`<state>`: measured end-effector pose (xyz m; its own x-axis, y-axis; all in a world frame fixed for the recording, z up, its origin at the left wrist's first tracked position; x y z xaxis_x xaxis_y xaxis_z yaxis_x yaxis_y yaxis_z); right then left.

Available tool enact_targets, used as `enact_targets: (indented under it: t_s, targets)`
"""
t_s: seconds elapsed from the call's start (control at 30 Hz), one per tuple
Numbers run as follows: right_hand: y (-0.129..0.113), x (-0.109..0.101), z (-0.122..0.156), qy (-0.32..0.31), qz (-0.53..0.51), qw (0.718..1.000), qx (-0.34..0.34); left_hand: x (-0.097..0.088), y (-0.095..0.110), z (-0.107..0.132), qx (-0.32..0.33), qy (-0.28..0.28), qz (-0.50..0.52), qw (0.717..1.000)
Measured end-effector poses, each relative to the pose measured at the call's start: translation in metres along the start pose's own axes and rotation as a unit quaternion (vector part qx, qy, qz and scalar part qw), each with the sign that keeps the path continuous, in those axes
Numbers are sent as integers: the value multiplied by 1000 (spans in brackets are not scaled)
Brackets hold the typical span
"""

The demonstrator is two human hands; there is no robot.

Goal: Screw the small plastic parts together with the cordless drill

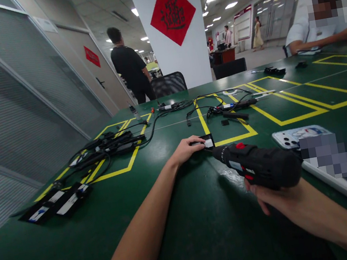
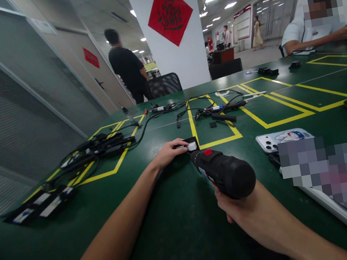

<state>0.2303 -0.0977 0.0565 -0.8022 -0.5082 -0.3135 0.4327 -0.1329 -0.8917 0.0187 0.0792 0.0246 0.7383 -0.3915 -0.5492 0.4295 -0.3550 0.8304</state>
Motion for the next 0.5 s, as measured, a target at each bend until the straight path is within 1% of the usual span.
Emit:
enact_targets:
  t_s: [0.13, 0.23, 0.33, 0.5]
  targets:
    - [-6, 0, 0, -1, 1, 1000, -9, -1, 0, 0, 4, -3, -6, 1000]
    - [-9, 1, 1, 1, 4, 1000, -3, -1, 0, -1, 5, -7, -13, 1000]
    - [-5, 4, 3, 5, 24, 1000, 14, -1, 0, -1, 10, -4, -19, 1000]
    - [-3, 8, 4, 20, 34, 999, 14, -1, -2, 0, 13, -5, -17, 1000]
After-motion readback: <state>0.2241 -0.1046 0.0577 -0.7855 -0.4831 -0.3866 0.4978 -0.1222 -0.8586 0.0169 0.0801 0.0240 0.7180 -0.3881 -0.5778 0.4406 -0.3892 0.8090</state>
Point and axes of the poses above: each hand's wrist, its own z-axis away from the middle knuckle, its own x-axis out of the palm, y = z × x, the point moved 7 cm from there along -z, towards the middle knuckle, and after that the axes turned 9 degrees about -y, right-handed, at the moved point
